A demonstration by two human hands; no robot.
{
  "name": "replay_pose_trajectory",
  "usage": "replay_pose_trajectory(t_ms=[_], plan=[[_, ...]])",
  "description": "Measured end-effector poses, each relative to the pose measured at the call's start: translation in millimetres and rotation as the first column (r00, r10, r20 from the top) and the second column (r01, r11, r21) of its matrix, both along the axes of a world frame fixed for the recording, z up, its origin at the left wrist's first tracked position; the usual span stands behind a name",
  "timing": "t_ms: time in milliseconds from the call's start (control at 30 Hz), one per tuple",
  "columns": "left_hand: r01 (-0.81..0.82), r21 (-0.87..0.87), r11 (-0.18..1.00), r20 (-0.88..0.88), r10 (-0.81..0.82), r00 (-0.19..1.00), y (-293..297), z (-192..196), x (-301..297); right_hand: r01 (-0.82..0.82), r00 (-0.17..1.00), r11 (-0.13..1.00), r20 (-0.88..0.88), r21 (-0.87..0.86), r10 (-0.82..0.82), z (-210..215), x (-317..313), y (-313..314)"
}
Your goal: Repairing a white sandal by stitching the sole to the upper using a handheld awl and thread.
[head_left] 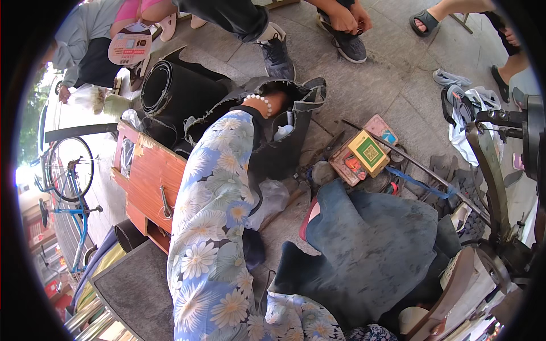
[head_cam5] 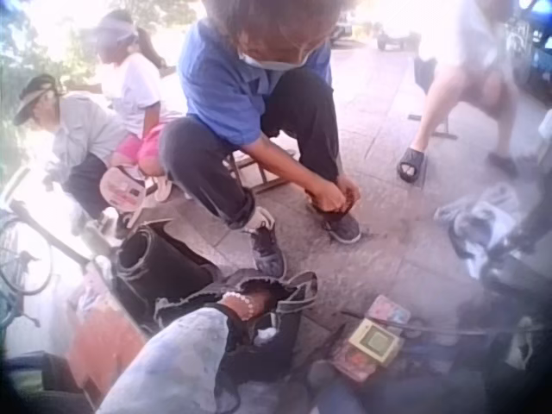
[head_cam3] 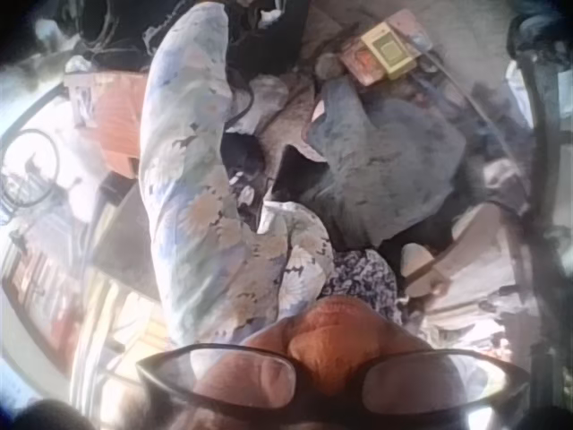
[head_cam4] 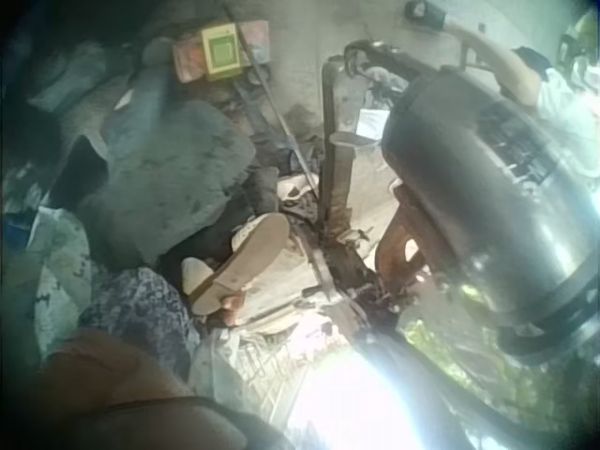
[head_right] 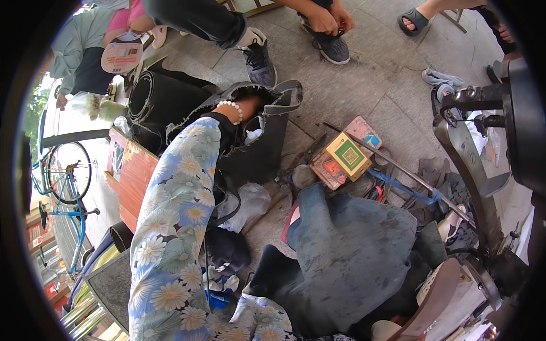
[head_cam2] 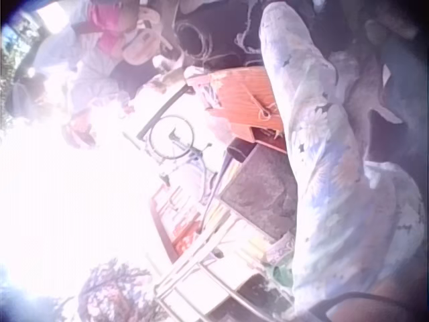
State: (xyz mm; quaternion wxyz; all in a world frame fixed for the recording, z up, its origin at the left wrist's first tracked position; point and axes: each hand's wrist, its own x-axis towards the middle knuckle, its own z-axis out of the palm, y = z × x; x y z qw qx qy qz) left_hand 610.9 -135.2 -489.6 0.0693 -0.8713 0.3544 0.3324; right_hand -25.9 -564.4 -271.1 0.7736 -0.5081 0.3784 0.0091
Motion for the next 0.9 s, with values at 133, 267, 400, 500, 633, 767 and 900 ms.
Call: replay_pose_trajectory(t_ms=[133,267,400,500,633,767,900], plan=[[0.039,0.061,0.997,0.023,-0.04,0.999,-8.9,-1.5,-4.8,-0.029,0.999,0.999,0.014,0.028,0.029,5.5,6.9,-3.6],[0.082,0.122,0.989,0.04,-0.088,0.995,-18.0,0.2,-11.7,-0.053,0.998,0.997,0.025,0.056,0.051,12.1,15.8,-4.9],[0.126,0.191,0.973,0.07,-0.142,0.987,-23.6,12.0,-21.0,-0.072,0.996,0.994,0.053,0.088,0.068,15.6,23.3,-4.6],[0.149,0.224,0.963,0.085,-0.171,0.982,-29.0,18.6,-29.7,-0.087,0.994,0.99,0.071,0.111,0.079,17.1,29.9,-3.5],[0.113,0.26,0.959,0.069,-0.135,0.988,-31.8,15.3,-32.4,-0.118,0.991,0.982,0.085,0.151,0.106,20.4,40.8,-1.2],[0.077,0.288,0.955,0.057,-0.098,0.994,-34.9,12.2,-31.1,-0.148,0.986,0.972,0.102,0.182,0.131,24.3,54.6,0.5],[0.054,0.313,0.948,0.044,-0.071,0.997,-40.6,9.0,-28.7,-0.168,0.983,0.963,0.115,0.211,0.146,30.0,65.6,5.5]])
